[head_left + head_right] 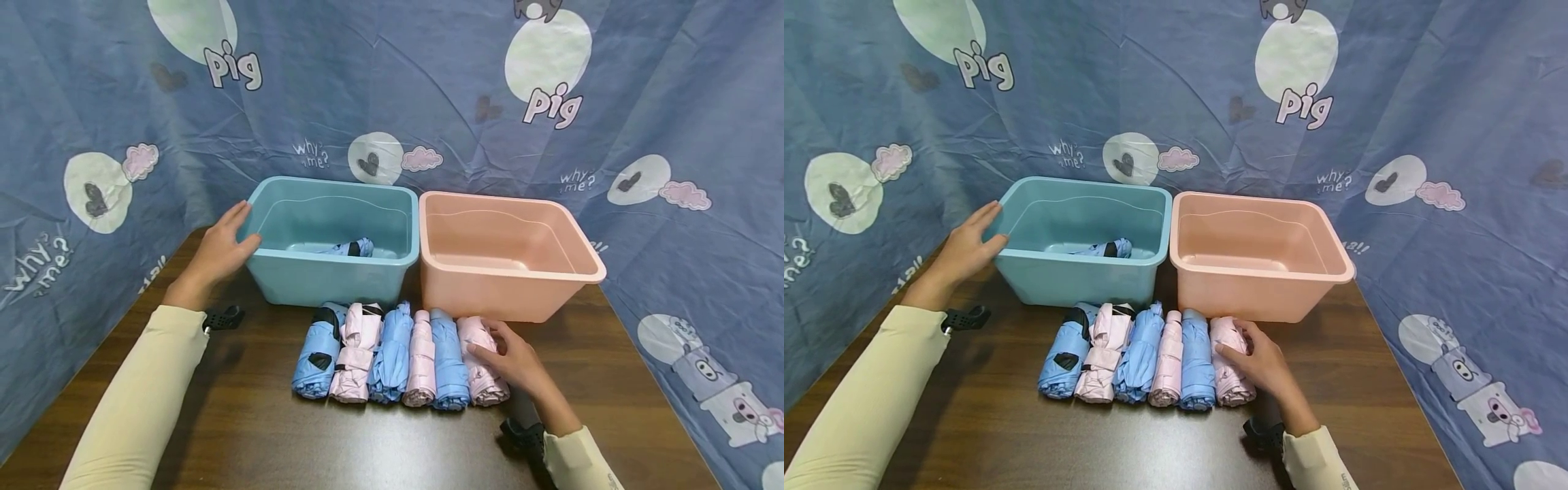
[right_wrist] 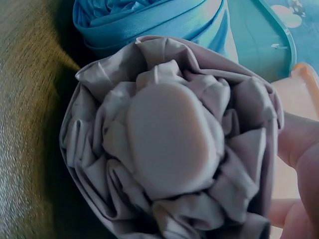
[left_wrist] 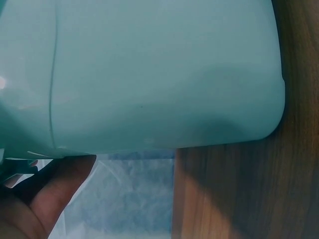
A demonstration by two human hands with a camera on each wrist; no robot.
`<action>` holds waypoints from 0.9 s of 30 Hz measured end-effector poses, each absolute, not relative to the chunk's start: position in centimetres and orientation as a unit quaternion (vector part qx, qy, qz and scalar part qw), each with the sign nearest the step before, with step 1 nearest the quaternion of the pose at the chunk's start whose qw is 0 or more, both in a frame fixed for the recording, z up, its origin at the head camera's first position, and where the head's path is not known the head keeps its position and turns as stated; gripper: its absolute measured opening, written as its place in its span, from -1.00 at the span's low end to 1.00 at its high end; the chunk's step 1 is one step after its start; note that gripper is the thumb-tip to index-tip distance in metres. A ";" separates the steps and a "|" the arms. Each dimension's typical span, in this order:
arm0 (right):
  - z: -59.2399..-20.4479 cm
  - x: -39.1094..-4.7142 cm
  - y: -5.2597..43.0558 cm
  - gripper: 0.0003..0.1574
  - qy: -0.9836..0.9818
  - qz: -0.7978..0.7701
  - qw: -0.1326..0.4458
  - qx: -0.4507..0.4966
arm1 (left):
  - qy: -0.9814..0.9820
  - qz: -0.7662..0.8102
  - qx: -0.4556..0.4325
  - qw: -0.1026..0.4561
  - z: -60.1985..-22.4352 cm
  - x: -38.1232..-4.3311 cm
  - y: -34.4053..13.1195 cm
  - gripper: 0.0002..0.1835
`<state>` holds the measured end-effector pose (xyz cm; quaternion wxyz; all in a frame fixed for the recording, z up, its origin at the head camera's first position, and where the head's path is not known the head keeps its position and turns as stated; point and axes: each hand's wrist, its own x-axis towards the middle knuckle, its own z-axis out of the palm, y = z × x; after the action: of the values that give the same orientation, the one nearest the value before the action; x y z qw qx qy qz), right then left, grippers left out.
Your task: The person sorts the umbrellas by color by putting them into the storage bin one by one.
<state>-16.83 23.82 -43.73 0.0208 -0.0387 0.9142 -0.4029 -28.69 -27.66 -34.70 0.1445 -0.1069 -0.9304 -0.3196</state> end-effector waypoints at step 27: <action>-44.8 -16.8 24.2 -0.13 0.909 -0.415 0.020 -0.024 | -0.928 -0.335 -0.096 0.129 -34.7 -28.6 -27.6 -0.27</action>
<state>-16.78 24.21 -44.79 0.0204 -0.0242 0.9091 -0.4155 -28.62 -27.64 -34.69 0.1287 -0.0964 -0.9284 -0.3349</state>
